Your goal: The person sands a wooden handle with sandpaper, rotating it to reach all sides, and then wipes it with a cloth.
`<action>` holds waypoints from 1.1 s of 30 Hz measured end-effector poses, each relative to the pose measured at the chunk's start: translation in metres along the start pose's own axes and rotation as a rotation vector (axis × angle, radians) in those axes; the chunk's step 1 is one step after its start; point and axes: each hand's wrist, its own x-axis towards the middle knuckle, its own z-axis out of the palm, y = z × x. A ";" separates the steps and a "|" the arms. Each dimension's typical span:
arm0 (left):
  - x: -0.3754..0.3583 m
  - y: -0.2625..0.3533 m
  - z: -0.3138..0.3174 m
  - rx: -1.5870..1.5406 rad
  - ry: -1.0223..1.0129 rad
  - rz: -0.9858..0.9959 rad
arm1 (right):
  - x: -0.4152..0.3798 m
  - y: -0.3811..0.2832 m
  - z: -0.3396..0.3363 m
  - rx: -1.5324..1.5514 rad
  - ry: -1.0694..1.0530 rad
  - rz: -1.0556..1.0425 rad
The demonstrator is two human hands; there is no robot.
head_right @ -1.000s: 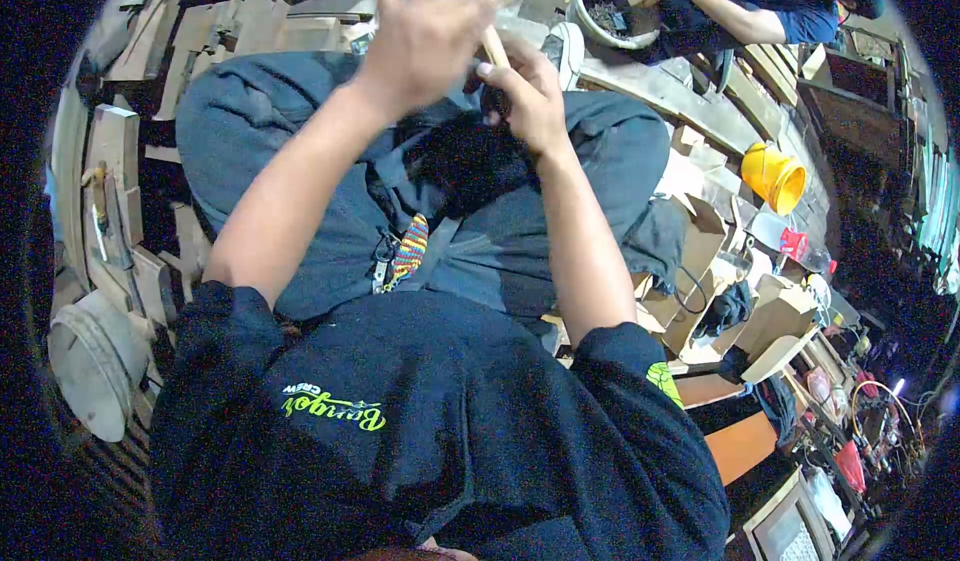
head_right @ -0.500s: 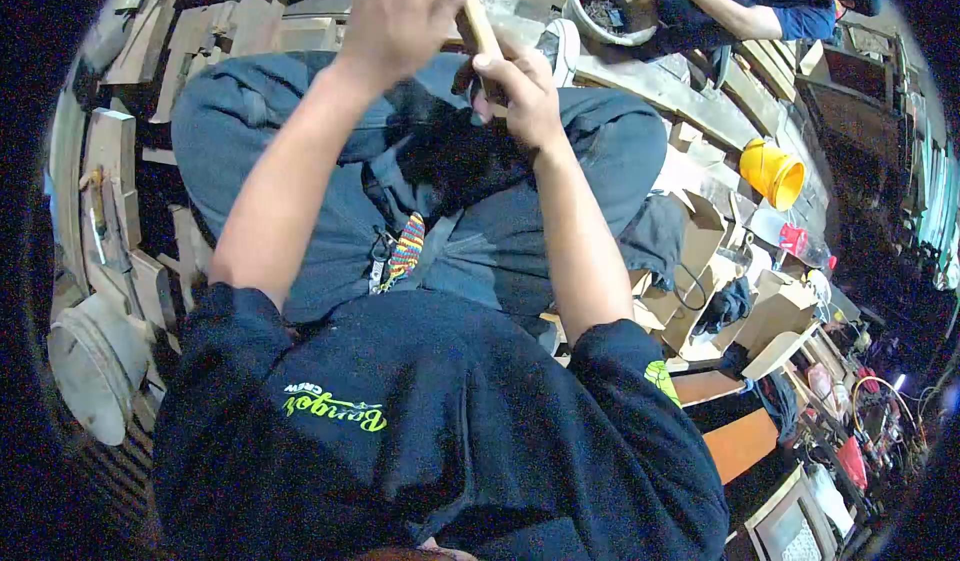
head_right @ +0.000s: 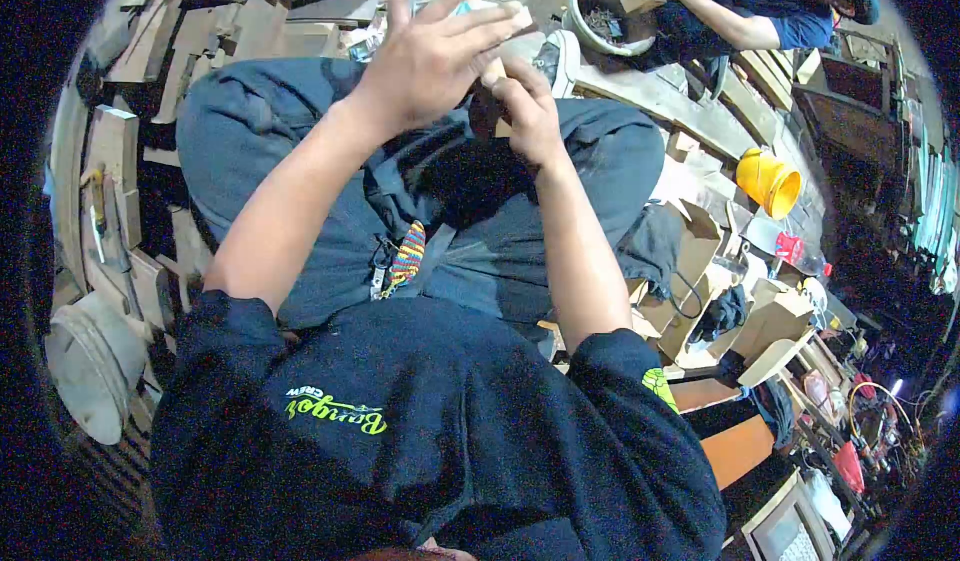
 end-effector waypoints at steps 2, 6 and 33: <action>0.007 -0.010 -0.001 0.155 0.101 -0.032 | 0.002 -0.001 0.000 -0.031 0.002 -0.012; 0.017 -0.022 -0.005 0.206 0.198 -0.118 | 0.002 -0.003 -0.001 -0.060 -0.094 -0.027; 0.002 -0.024 0.014 0.214 0.113 -0.055 | 0.002 -0.004 -0.001 0.366 -0.162 0.128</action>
